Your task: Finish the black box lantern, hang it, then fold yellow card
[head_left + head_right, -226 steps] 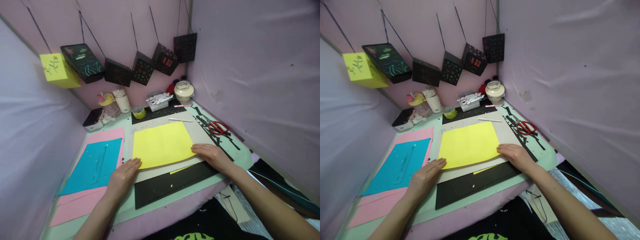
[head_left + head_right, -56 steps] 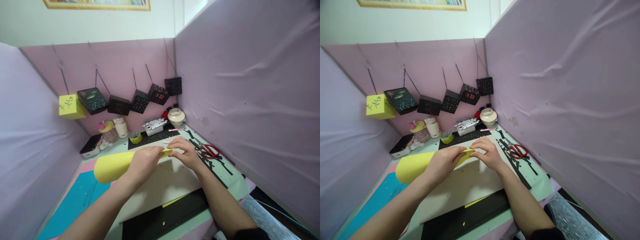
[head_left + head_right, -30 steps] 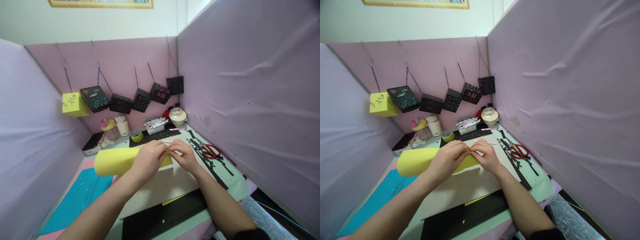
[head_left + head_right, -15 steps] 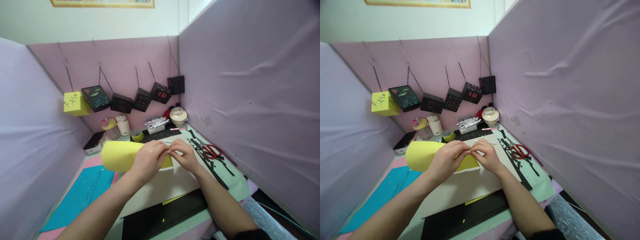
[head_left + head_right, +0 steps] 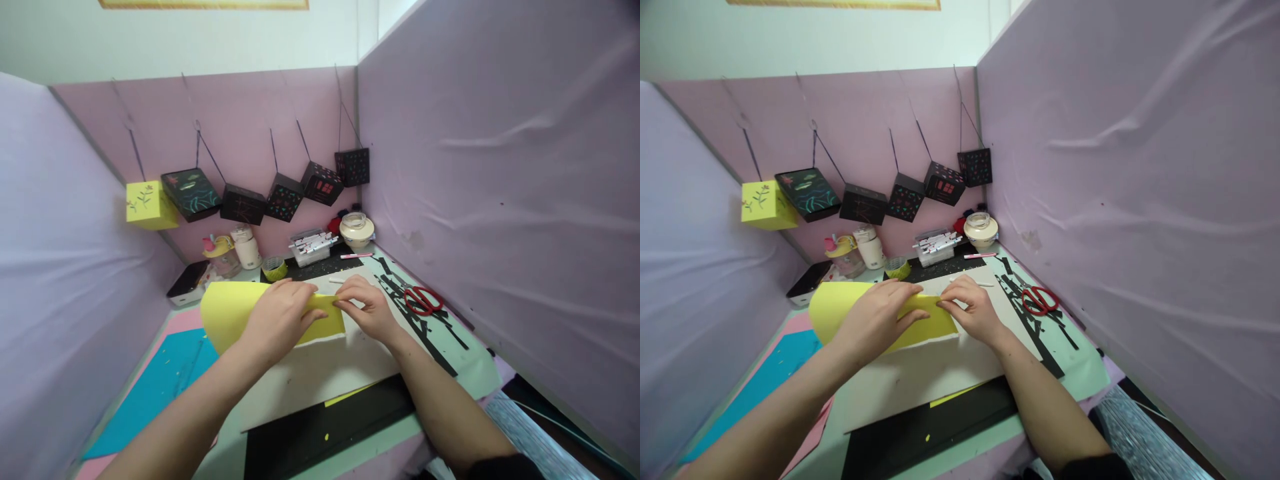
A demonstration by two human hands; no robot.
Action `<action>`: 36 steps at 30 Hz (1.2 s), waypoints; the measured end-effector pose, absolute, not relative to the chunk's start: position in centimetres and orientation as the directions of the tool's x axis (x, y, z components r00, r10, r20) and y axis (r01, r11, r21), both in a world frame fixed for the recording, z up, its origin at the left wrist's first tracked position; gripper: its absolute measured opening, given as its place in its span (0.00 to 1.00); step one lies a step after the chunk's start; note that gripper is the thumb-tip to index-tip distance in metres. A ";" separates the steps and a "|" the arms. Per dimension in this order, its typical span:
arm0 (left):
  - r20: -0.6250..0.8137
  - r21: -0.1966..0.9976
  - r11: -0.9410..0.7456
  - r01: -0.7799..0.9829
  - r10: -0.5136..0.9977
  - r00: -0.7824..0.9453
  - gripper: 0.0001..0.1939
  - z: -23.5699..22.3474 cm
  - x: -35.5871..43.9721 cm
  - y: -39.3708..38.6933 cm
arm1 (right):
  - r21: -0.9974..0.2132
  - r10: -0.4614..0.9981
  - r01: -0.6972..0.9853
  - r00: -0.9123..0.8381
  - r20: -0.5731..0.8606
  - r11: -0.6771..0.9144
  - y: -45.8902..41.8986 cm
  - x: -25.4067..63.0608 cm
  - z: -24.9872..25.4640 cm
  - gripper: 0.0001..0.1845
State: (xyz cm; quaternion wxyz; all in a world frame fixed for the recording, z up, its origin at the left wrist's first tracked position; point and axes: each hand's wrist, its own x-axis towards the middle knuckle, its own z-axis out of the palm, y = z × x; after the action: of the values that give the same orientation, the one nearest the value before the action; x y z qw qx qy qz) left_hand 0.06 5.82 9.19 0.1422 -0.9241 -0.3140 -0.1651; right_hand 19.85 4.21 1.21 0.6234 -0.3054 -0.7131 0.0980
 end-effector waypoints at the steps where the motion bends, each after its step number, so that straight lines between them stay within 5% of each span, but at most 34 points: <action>1: 0.341 -0.164 -0.747 0.645 0.570 0.747 0.14 9.5 -0.5 5.8 | -0.519 0.556 0.313 -0.036 0.830 0.795 4.2 19.9 1.3 0.05; 9: 0.036 -0.121 -0.622 0.773 0.776 0.630 0.08 11.9 -2.1 5.3 | -0.550 0.574 0.276 -0.009 0.819 0.788 4.2 19.9 1.3 0.04; 11: 0.035 -0.115 -0.615 0.780 0.782 0.622 0.08 11.9 -2.0 5.1 | -0.589 0.612 0.246 -0.020 0.791 0.770 4.1 19.9 1.3 0.03; 15: 0.042 -0.110 -0.617 0.779 0.780 0.624 0.07 11.4 -1.7 4.8 | -0.649 0.658 0.168 0.003 0.753 0.742 4.1 19.8 0.9 0.21; 22: 0.005 -0.075 -0.627 0.775 0.777 0.629 0.08 10.8 -1.4 4.3 | -0.632 0.633 0.166 0.052 0.772 0.757 4.0 19.5 1.0 0.04; 31: -0.064 -0.050 -0.565 0.824 0.825 0.562 0.14 10.7 -7.7 5.0 | -0.676 0.663 0.110 0.136 0.737 0.729 4.6 20.9 0.4 0.06; 36: 0.093 -0.124 -0.561 0.819 0.815 0.572 0.12 9.3 -9.3 4.9 | -0.619 0.612 0.188 0.100 0.784 0.762 4.2 22.0 0.6 0.10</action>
State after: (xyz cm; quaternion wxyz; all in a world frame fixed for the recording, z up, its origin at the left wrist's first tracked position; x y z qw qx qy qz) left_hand -9.26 4.86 9.28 0.0769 -0.8833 -0.4623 -0.0127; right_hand 22.01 4.17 0.59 0.6750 -0.3067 -0.6524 0.1571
